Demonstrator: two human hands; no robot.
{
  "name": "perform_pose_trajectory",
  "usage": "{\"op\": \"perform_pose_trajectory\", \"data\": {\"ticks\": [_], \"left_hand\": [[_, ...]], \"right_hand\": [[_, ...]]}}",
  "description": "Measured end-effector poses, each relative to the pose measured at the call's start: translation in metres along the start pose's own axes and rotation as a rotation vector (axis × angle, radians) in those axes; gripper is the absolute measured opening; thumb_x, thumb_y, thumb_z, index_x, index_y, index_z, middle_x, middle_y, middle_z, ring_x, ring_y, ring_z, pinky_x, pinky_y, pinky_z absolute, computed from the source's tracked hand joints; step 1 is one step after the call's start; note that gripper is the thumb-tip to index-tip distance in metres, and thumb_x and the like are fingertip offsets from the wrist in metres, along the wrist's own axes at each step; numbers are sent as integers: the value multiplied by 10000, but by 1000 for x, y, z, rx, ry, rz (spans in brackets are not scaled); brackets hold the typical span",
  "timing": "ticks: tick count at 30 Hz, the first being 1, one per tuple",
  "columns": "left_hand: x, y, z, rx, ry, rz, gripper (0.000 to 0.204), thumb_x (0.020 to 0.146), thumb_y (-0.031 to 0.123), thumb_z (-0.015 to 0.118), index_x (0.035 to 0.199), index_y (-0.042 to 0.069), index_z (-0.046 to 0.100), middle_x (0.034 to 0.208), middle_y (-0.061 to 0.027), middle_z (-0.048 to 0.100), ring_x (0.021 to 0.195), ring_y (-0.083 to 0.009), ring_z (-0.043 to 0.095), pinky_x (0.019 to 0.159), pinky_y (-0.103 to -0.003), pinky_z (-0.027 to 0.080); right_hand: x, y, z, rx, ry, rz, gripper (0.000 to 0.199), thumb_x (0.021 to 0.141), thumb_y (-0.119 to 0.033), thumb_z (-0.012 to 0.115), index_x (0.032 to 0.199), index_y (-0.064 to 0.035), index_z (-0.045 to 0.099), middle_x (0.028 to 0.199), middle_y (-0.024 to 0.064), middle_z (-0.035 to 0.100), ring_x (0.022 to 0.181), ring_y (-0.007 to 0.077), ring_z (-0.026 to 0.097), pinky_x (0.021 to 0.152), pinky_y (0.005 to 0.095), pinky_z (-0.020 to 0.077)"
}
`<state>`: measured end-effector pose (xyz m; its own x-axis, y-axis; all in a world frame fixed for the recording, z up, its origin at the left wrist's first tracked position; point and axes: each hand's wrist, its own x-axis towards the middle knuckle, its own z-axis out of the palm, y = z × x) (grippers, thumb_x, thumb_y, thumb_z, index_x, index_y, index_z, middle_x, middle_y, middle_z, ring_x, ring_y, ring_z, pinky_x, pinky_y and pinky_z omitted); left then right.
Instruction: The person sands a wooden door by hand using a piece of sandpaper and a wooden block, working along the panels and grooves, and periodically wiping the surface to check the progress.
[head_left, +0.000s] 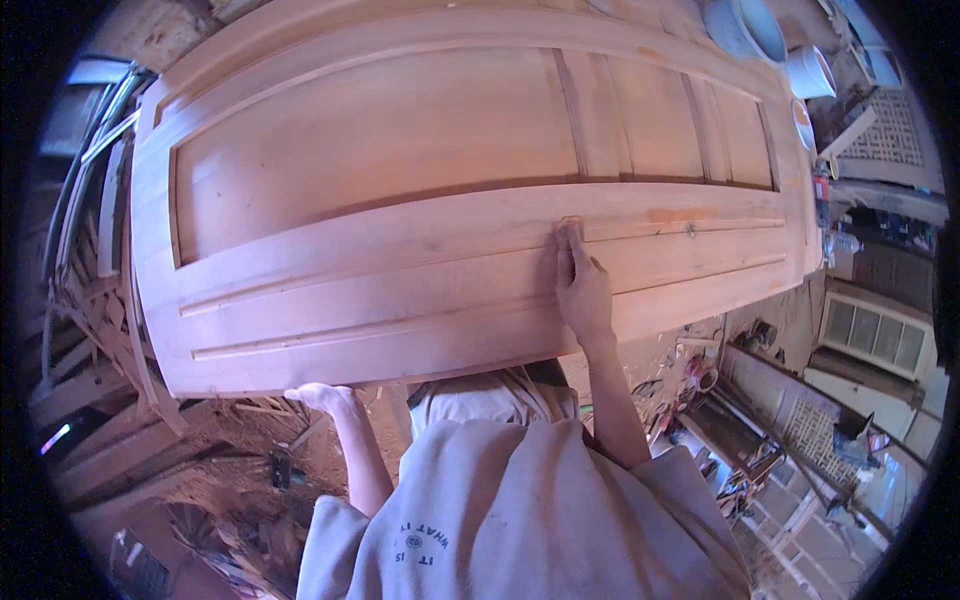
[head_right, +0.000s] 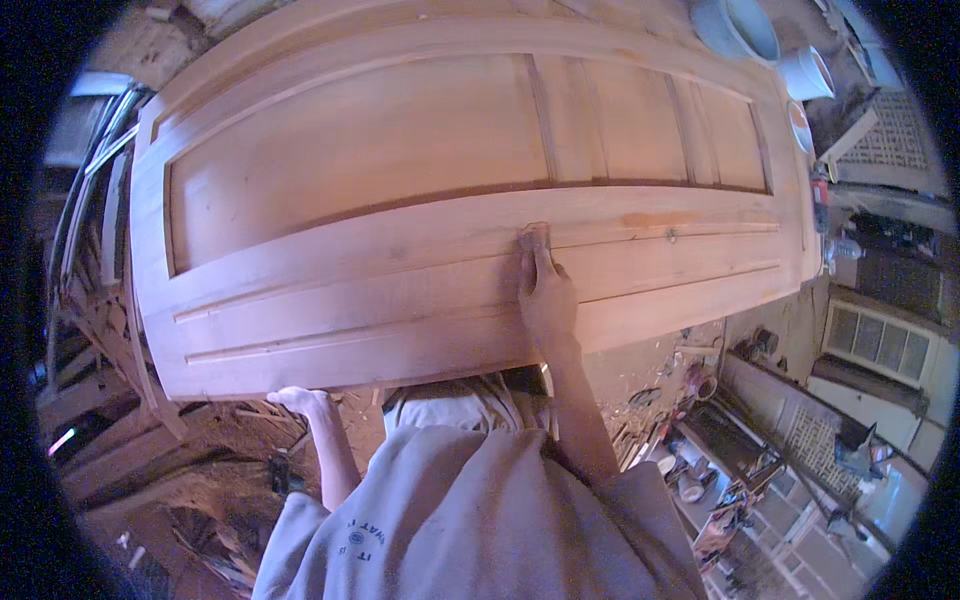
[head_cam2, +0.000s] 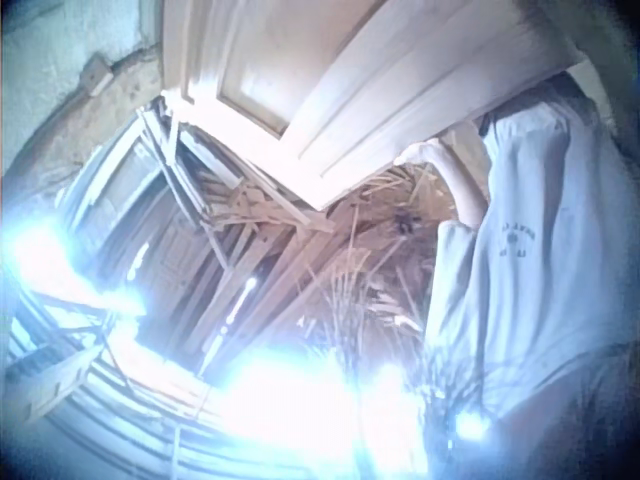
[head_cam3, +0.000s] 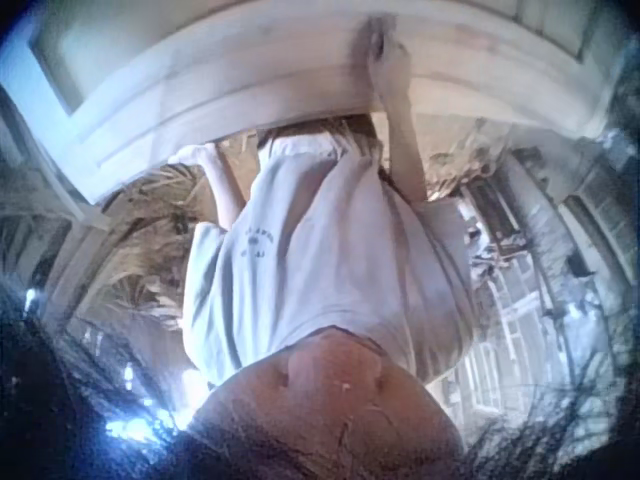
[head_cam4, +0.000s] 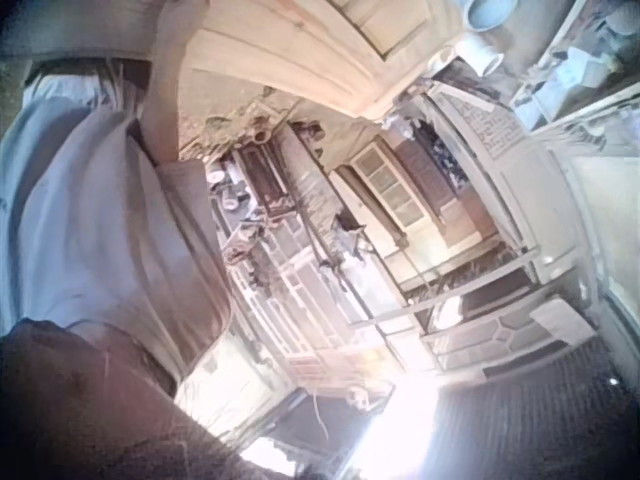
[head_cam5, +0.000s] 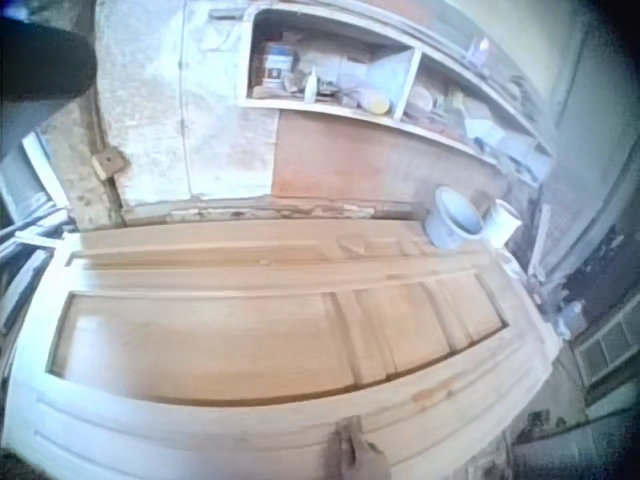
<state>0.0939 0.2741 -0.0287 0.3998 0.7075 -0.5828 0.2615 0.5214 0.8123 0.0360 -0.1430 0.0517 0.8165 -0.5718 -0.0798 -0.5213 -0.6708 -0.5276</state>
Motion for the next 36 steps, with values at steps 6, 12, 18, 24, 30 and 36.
{"op": "perform_pose_trajectory", "data": {"ticks": [6, 12, 18, 24, 30, 36], "left_hand": [[-41, 18, 35, 14, 114, -54, 837, 1025, 640, 158, 1546, -7, 259, 1577, -208, 324, 1422, -387, 389, 1180, -535, 363], [-32, 18, 26, 7, 58, -43, 894, 1014, 671, 191, 1562, -35, 167, 1610, -232, 228, 1460, -390, 316, 1209, -522, 318], [-33, 17, 24, 26, 52, -34, 872, 1018, 655, 189, 1548, -37, 230, 1587, -235, 276, 1434, -389, 356, 1191, -516, 355], [-38, 21, 28, 43, 89, -14, 881, 1024, 642, 205, 1534, -77, 233, 1577, -245, 288, 1425, -380, 370, 1190, -480, 359], [-24, 15, 19, 148, 118, 36, 875, 1034, 626, 220, 1529, -95, 221, 1579, -243, 284, 1420, -364, 378, 1186, -467, 367], [-38, 19, 31, 83, 161, 17, 825, 1032, 609, 230, 1490, -67, 341, 1515, -238, 396, 1360, -379, 456, 1153, -484, 416]], "right_hand": [[1, -14, -5, 31, 9, 19, 462, 1019, -216, 534, 1472, -141, 488, 833, 295, 645, 740, 472, 658, 687, 531, 527], [-8, -19, -9, 1, -112, 85, 492, 1019, -208, 528, 1501, -148, 452, 893, 300, 656, 792, 479, 661, 710, 539, 523], [-3, -22, 19, 23, 11, -49, 483, 1007, -183, 548, 1476, -93, 478, 906, 309, 667, 814, 481, 660, 711, 541, 520], [-6, -46, -3, 17, -159, 82, 506, 1014, -203, 539, 1502, -111, 441, 904, 305, 657, 784, 481, 657, 696, 540, 526], [-16, -51, 40, -80, -33, 44, 533, 1005, -195, 567, 1515, -127, 429, 812, 271, 651, 705, 463, 656, 647, 538, 518], [-23, -71, 37, -82, -89, 63, 550, 1012, -225, 557, 1532, -137, 400, 816, 265, 638, 694, 459, 653, 618, 537, 518]]}}
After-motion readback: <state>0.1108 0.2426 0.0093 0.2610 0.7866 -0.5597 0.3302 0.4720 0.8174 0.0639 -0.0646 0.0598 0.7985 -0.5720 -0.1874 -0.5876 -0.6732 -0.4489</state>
